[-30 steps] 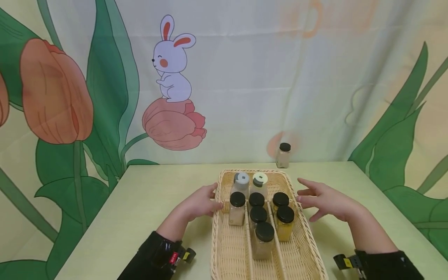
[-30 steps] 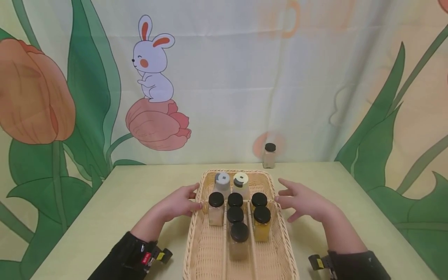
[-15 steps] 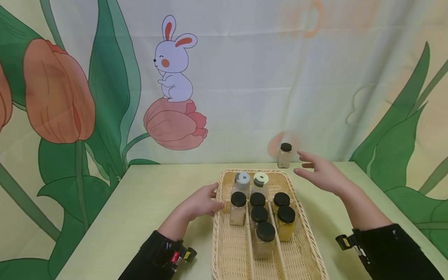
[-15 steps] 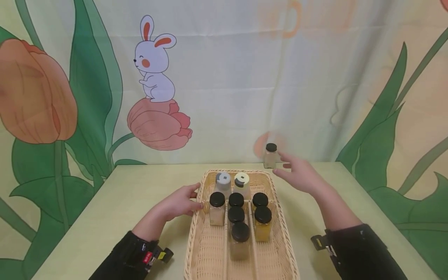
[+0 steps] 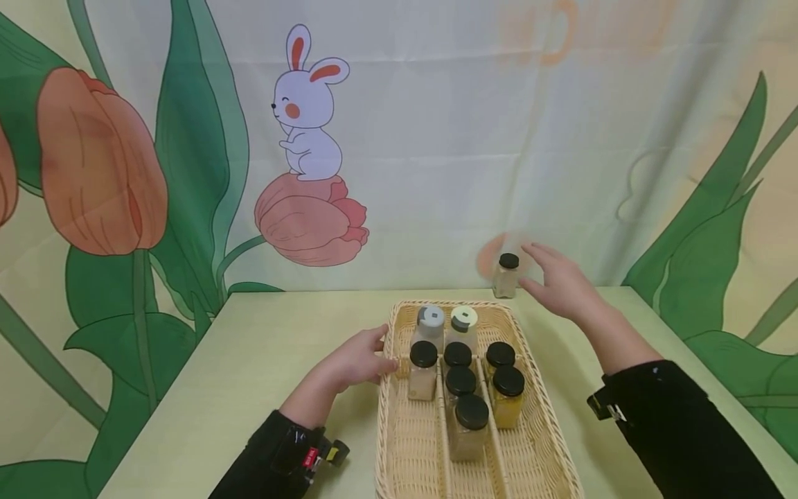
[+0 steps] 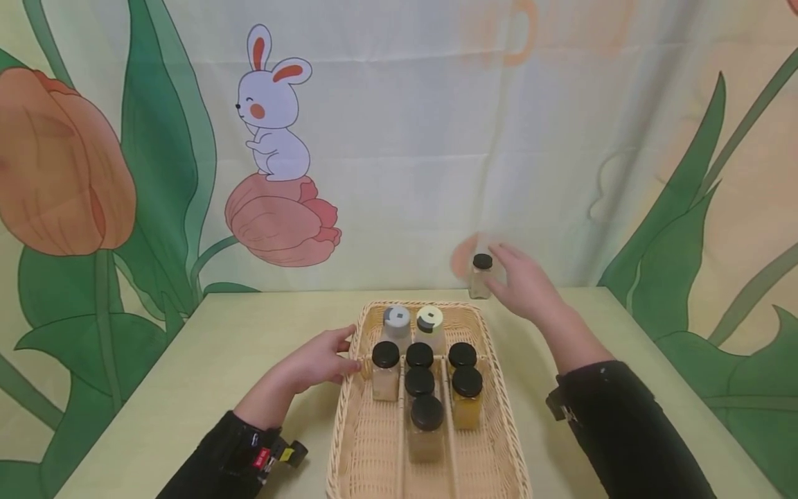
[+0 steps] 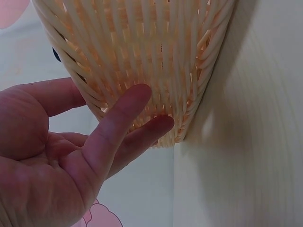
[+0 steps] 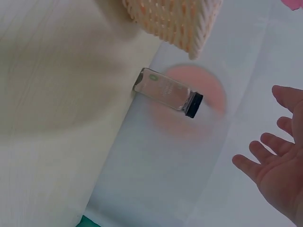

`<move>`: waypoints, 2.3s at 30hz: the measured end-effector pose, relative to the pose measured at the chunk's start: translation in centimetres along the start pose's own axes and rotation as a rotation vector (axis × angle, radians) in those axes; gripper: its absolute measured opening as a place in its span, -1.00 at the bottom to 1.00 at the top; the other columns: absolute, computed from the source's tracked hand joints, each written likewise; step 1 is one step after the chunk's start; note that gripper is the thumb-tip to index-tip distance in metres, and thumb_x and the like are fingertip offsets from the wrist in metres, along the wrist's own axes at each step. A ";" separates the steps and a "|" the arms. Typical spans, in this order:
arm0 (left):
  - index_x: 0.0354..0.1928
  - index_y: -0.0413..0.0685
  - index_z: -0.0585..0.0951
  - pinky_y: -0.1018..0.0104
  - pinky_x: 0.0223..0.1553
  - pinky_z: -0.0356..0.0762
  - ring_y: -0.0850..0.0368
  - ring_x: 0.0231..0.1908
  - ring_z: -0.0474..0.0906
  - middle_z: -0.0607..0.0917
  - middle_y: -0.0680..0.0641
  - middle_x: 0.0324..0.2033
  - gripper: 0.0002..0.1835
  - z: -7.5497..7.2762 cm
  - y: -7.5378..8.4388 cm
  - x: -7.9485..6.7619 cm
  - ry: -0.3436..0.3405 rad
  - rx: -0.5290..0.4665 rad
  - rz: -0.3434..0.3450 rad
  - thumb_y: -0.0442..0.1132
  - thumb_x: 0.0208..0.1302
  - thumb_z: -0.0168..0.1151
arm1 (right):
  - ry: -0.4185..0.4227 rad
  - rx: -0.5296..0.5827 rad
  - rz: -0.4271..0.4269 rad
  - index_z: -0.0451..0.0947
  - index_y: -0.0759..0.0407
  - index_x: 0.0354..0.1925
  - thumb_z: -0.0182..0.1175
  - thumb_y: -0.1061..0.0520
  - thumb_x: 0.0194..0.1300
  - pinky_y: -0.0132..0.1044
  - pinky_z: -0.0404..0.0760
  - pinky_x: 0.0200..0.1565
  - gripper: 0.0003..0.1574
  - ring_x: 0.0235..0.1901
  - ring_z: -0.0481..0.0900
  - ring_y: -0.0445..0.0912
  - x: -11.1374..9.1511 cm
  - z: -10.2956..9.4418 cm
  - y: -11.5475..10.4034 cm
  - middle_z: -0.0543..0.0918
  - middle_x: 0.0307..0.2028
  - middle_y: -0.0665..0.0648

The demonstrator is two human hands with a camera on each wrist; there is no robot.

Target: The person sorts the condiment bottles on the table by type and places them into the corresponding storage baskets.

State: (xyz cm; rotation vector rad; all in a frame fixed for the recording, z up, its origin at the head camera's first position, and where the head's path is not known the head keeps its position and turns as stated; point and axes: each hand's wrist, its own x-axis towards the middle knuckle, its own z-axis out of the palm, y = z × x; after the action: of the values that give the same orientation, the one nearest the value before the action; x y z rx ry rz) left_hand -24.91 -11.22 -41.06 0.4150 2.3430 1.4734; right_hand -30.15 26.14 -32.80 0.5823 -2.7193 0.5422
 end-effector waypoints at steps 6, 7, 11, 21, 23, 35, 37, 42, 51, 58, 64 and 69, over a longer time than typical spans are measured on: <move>0.47 -0.25 -0.06 0.20 -0.37 0.69 -0.01 -0.31 0.65 0.39 -0.42 0.19 -0.08 0.1 0.0 -0.1 -0.008 -0.013 0.005 -0.40 0.17 0.26 | -0.017 -0.043 0.013 0.09 0.28 0.42 0.16 0.05 0.34 0.25 0.19 0.24 -0.18 0.31 0.03 0.28 1.3 1.3 0.9 0.08 0.37 0.41; 0.47 -0.24 -0.06 0.20 -0.37 0.69 -0.01 -0.31 0.65 0.38 -0.43 0.19 -0.08 0.1 0.0 -0.1 -0.009 -0.015 0.007 -0.40 0.17 0.26 | -0.021 -0.049 0.010 0.10 0.30 0.41 0.16 0.05 0.34 0.25 0.20 0.24 -0.18 0.31 0.04 0.29 1.5 1.6 1.0 0.08 0.37 0.42; 0.47 -0.24 -0.06 0.20 -0.37 0.69 -0.01 -0.31 0.65 0.36 -0.43 0.21 -0.08 0.1 -0.1 -0.2 -0.007 -0.012 0.007 -0.39 0.17 0.26 | -0.053 -0.065 0.005 0.08 0.33 0.41 0.14 0.09 0.34 0.27 0.22 0.22 -0.19 0.30 0.03 0.32 2.1 2.4 1.3 0.05 0.36 0.47; 0.47 -0.25 -0.04 0.22 -0.38 0.69 -0.01 -0.31 0.65 0.37 -0.43 0.20 -0.07 0.0 -0.4 -0.1 0.002 0.007 0.003 -0.38 0.15 0.28 | -0.134 -0.085 0.064 -0.06 0.30 0.45 0.14 0.11 0.34 0.34 0.12 0.23 -0.11 0.31 -0.14 0.39 3.0 3.7 1.7 -0.23 0.40 0.50; 0.47 -0.26 -0.05 0.22 -0.38 0.69 -0.02 -0.32 0.65 0.37 -0.44 0.20 -0.07 0.0 -0.4 -0.1 0.000 0.005 0.005 -0.39 0.14 0.28 | -0.159 -0.095 0.082 -0.10 0.30 0.46 0.13 0.12 0.34 0.32 0.09 0.25 -0.09 0.31 -0.15 0.39 3.1 4.0 2.0 -0.24 0.40 0.51; 0.47 -0.20 0.01 0.20 -0.39 0.69 0.00 -0.33 0.65 0.45 -0.39 0.12 -0.09 -0.1 -0.2 0.2 -0.004 -0.004 0.023 -0.38 0.14 0.29 | -0.262 -0.173 0.172 -0.17 0.45 0.43 0.00 0.22 0.31 0.39 0.04 0.23 -0.12 0.33 -0.21 0.35 3.7 5.3 2.6 -0.26 0.41 0.47; 0.47 -0.21 0.01 0.20 -0.39 0.69 0.00 -0.34 0.65 0.44 -0.40 0.12 -0.09 -0.1 -0.2 0.2 -0.001 -0.006 0.020 -0.38 0.14 0.30 | -0.286 -0.181 0.179 -0.17 0.43 0.44 -0.01 0.22 0.31 0.42 0.04 0.21 -0.12 0.34 -0.21 0.33 3.8 5.6 2.8 -0.24 0.42 0.45; 0.47 -0.23 0.00 0.21 -0.38 0.69 0.02 -0.34 0.65 0.43 -0.40 0.15 -0.07 -0.1 -0.1 0.2 0.011 0.003 0.011 -0.36 0.13 0.31 | -0.317 -0.205 0.174 -0.22 0.39 0.46 -0.01 0.29 0.28 0.46 0.04 0.18 -0.09 0.35 -0.20 0.30 4.1 6.2 3.1 -0.21 0.43 0.41; 0.47 -0.19 0.02 0.21 -0.38 0.69 0.02 -0.35 0.65 0.44 -0.39 0.12 -0.08 0.0 -0.1 0.1 0.013 0.006 0.004 -0.36 0.13 0.30 | -0.392 -0.232 0.182 -0.22 0.35 0.47 -0.15 0.39 0.33 0.47 -0.04 0.19 -0.17 0.36 -0.23 0.27 4.0 6.4 2.7 -0.22 0.44 0.37; 0.47 -0.22 -0.01 0.20 -0.40 0.69 0.01 -0.36 0.65 0.42 -0.41 0.13 -0.06 0.0 -0.2 0.1 0.014 -0.011 0.011 -0.39 0.11 0.29 | -0.367 -0.245 0.181 -0.16 0.36 0.46 -0.06 0.35 0.34 0.45 0.03 0.19 -0.17 0.34 -0.14 0.30 4.1 6.1 2.1 -0.12 0.42 0.41; 0.47 -0.18 0.03 0.19 -0.39 0.69 0.01 -0.36 0.65 0.45 -0.39 0.10 -0.08 -0.1 -0.3 0.1 0.009 -0.013 0.021 -0.38 0.11 0.29 | -0.339 -0.257 0.168 -0.06 0.43 0.42 0.01 0.30 0.31 0.39 0.21 0.15 -0.19 0.28 0.01 0.36 4.1 5.9 2.1 -0.03 0.38 0.47; 0.46 -0.17 0.06 0.19 -0.40 0.69 0.00 -0.36 0.65 0.48 -0.37 0.05 -0.10 -0.1 -0.3 0.2 0.006 -0.014 0.030 -0.38 0.12 0.29 | -0.307 -0.248 0.132 0.10 0.57 0.30 0.02 0.25 0.31 0.20 0.41 0.09 -0.31 0.15 0.22 0.38 4.2 5.7 2.2 0.12 0.25 0.58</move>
State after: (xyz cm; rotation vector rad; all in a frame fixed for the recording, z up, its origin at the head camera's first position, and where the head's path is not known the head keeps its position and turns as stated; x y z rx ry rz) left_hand -25.14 -11.38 -41.32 0.4442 2.3390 1.5058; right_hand -36.01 24.20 -36.91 0.4544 -3.0678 0.1479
